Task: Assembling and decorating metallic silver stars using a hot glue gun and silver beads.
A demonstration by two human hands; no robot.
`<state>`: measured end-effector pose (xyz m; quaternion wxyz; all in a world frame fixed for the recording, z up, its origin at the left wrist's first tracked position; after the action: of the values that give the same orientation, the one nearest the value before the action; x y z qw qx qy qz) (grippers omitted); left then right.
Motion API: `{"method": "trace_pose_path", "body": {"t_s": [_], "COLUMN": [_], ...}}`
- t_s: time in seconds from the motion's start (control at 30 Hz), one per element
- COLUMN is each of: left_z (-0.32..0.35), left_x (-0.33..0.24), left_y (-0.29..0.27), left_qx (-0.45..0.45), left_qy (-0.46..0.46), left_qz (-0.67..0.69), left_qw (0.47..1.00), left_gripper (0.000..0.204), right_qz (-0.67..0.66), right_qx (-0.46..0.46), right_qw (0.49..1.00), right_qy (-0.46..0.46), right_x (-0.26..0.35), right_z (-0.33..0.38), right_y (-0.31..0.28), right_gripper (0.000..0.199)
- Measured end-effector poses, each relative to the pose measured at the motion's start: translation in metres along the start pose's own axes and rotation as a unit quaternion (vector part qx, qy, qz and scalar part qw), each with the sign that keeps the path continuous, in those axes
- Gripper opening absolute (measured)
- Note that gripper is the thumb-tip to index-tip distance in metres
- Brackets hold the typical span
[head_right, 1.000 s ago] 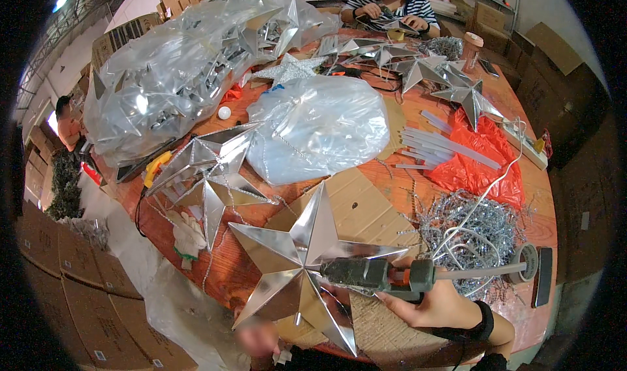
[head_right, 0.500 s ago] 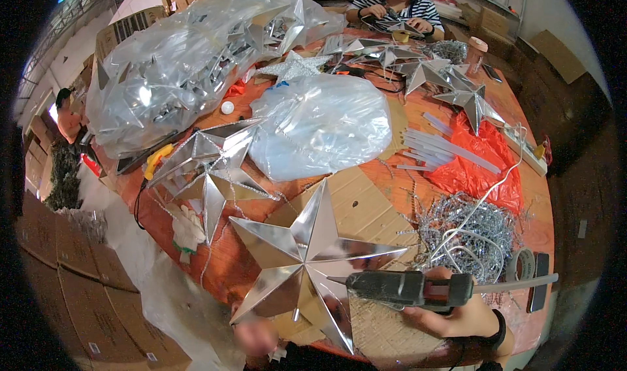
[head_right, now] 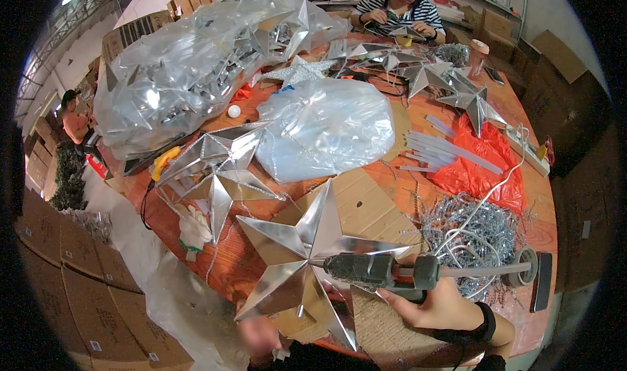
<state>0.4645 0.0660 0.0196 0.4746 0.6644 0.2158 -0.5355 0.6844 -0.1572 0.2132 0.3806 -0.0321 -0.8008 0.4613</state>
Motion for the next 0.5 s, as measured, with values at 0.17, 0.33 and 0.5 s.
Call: {"method": "trace_pose_path", "body": {"t_s": [0.17,0.33,0.5], "left_z": [0.002,0.001,-0.002], "left_x": [-0.004,0.001,0.009], "left_y": [0.017,0.016,-0.001], "left_qx": [0.035,0.066,-0.009], "left_qy": [-0.111,-0.099,-0.067], "left_qz": [0.188,0.250,0.113], "left_qw": [0.975,0.961,0.991], "left_gripper": [0.038,0.038,0.040], "right_qz": [0.001,0.008,0.005], "right_qx": [0.031,0.042,0.029], "right_qw": [1.000,0.999,1.000], "right_qy": [0.005,-0.008,0.010], "right_x": [-0.004,-0.004,-0.002], "right_z": [0.005,0.004,0.003], "right_y": [0.004,0.006,0.004], "right_gripper": [0.036,0.036,0.036]}}
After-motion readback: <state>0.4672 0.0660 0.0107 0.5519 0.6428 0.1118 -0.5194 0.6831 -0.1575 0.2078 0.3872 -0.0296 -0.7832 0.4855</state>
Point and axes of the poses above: each hand's wrist, its own z-axis away from the middle knuckle, its own y-axis out of the palm, x = y × z, the point moved 6 cm from there along -z, towards the middle knuckle, and after that the axes turned 14 degrees about z, right-handed, at the moved point
